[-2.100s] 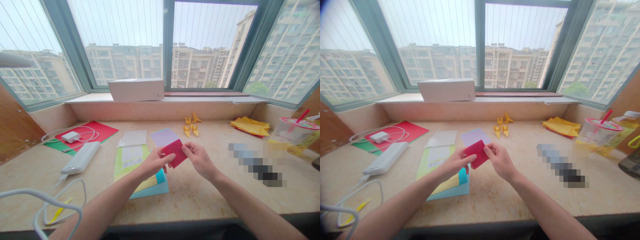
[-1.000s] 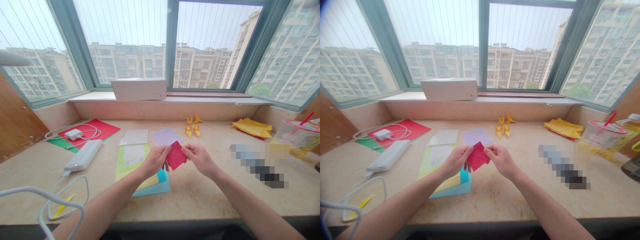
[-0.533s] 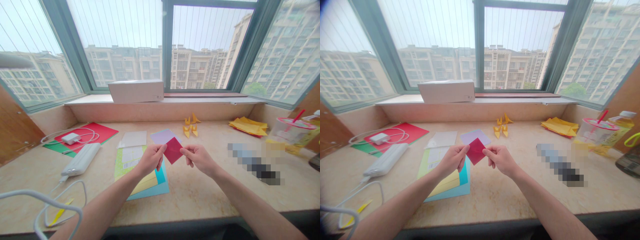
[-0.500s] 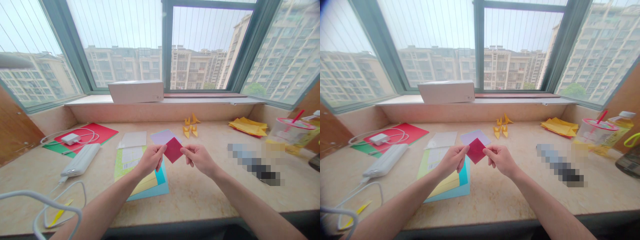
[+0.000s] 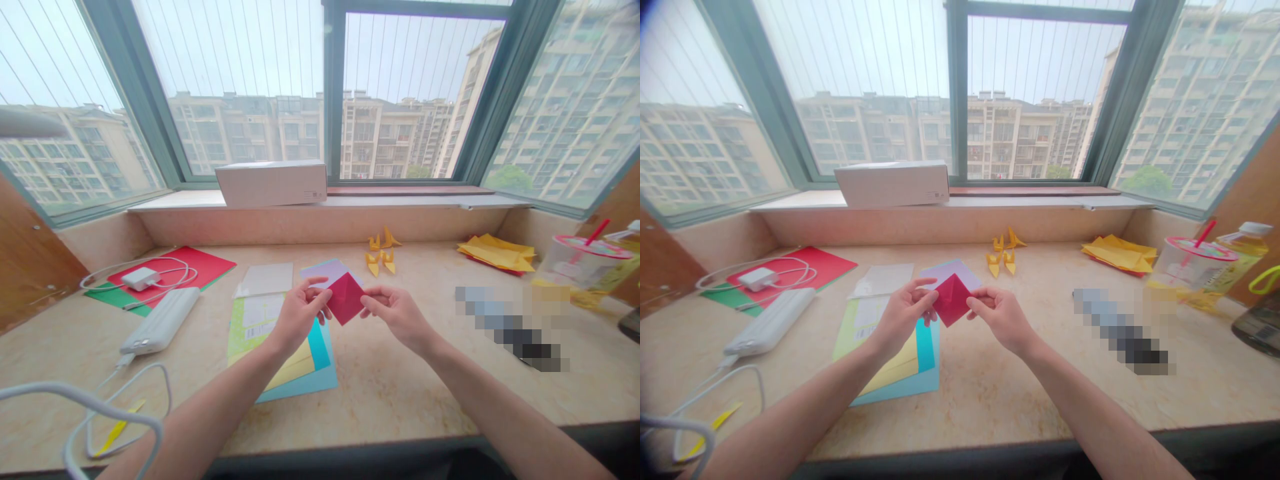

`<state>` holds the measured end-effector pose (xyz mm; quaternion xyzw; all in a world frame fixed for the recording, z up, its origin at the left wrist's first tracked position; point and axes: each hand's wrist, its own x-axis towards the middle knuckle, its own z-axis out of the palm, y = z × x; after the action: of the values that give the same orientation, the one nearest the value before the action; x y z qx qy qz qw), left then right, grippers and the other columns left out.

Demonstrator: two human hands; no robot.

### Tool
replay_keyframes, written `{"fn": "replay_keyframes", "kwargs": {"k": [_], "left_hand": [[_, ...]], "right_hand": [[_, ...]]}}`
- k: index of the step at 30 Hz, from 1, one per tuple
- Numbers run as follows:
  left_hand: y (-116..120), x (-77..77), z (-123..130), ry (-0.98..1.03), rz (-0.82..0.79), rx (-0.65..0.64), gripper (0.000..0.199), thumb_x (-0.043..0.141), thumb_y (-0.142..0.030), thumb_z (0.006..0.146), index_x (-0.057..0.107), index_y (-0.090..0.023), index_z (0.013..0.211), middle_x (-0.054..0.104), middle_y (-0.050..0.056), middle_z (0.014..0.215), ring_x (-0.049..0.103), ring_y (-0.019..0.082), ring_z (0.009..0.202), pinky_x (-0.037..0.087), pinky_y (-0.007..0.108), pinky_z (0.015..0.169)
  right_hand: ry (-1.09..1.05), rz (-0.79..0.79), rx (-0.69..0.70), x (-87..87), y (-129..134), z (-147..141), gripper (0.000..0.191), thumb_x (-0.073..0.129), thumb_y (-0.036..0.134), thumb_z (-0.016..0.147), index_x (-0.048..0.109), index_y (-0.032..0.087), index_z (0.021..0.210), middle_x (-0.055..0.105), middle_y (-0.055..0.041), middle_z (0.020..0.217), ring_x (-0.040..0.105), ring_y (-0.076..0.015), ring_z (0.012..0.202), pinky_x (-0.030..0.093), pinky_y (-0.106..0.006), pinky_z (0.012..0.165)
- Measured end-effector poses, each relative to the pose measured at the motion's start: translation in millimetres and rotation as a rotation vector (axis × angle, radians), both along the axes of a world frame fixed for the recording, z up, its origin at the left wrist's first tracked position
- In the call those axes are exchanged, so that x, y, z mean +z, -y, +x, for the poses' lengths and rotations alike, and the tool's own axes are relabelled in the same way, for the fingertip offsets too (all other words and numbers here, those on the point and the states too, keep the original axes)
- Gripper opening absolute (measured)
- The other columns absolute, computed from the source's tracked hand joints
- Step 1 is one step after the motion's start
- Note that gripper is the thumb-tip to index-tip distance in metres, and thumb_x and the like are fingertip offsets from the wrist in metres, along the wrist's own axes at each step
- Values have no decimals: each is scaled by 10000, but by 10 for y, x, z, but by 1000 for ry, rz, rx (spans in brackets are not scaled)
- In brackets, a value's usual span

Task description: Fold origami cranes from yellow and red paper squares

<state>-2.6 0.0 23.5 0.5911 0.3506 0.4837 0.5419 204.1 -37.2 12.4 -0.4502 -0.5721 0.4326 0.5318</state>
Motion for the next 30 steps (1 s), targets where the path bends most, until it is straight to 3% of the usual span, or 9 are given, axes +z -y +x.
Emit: {"fn": "replay_keyframes", "kwargs": {"k": [4, 10, 14, 18, 21, 23, 25, 27, 30], "left_hand": [[7, 20, -18, -20, -17, 58, 368, 736, -465, 806, 625, -130, 909, 520, -61, 461, 434, 65, 368, 300, 168, 364], [15, -1, -35, -158, -78, -81, 414, 720, -506, 806, 658, -124, 954, 534, -47, 437, 396, 63, 330, 265, 167, 337], [46, 4, -30, -242, -78, -89, 445, 654, -543, 849, 680, -122, 992, 498, -64, 425, 421, 66, 292, 262, 168, 323], [66, 19, -3, -137, -74, -169, 461, 592, -561, 879, 667, -123, 1002, 634, 13, 700, 624, 121, 434, 394, 194, 350], [61, 22, 21, -83, -23, -127, 466, 697, -453, 826, 597, -135, 1151, 661, 25, 813, 653, 132, 505, 473, 217, 409], [54, 22, 30, -53, -5, -61, 539, 730, -408, 802, 528, -154, 1232, 642, -4, 796, 624, 120, 474, 451, 210, 386], [46, 20, 28, -26, 11, -2, 546, 735, -407, 799, 510, -160, 1231, 619, -29, 750, 582, 102, 432, 416, 198, 360], [41, 17, 16, -14, 24, 35, 496, 734, -424, 800, 543, -151, 1167, 599, -43, 683, 535, 85, 401, 386, 186, 347], [41, 12, -9, -57, 14, 44, 385, 724, -454, 806, 608, -136, 988, 537, -61, 516, 453, 69, 367, 311, 162, 337]], "right_hand": [[27, -53, 94, 20, 38, -22, 319, 728, 471, 804, 702, 166, 892, 769, -61, 800, 682, -151, 586, 516, -287, 576], [-5, -124, 39, -4, 31, 0, 405, 687, 515, 827, 644, 158, 1013, 652, 29, 507, 482, -97, 314, 323, -219, 353], [-74, -68, 13, 16, 11, 5, 411, 637, 554, 853, 682, 158, 955, 766, -78, 850, 629, -118, 472, 413, -247, 449], [-43, -19, -12, 14, 4, -7, 374, 673, 515, 843, 688, 146, 907, 725, -45, 692, 657, -146, 554, 438, -257, 521], [-27, -13, -4, -3, 5, -9, 457, 723, 439, 821, 616, 159, 1166, 720, -12, 653, 667, -165, 579, 443, -263, 539], [3, -26, 18, -7, 10, -11, 476, 730, 420, 817, 599, 165, 1197, 739, -22, 700, 672, -168, 598, 449, -267, 546], [42, -26, 59, -6, 22, -19, 357, 733, 419, 811, 663, 158, 1044, 749, -50, 784, 673, -164, 630, 473, -278, 575], [60, -26, 119, -7, 37, -36, 287, 745, 419, 799, 686, 155, 895, 744, -61, 832, 667, -160, 657, 503, -291, 618], [94, -53, 220, -24, 59, -64, 295, 719, 439, 829, 704, 150, 890, 738, -63, 820, 665, -165, 690, 527, -304, 660]]}}
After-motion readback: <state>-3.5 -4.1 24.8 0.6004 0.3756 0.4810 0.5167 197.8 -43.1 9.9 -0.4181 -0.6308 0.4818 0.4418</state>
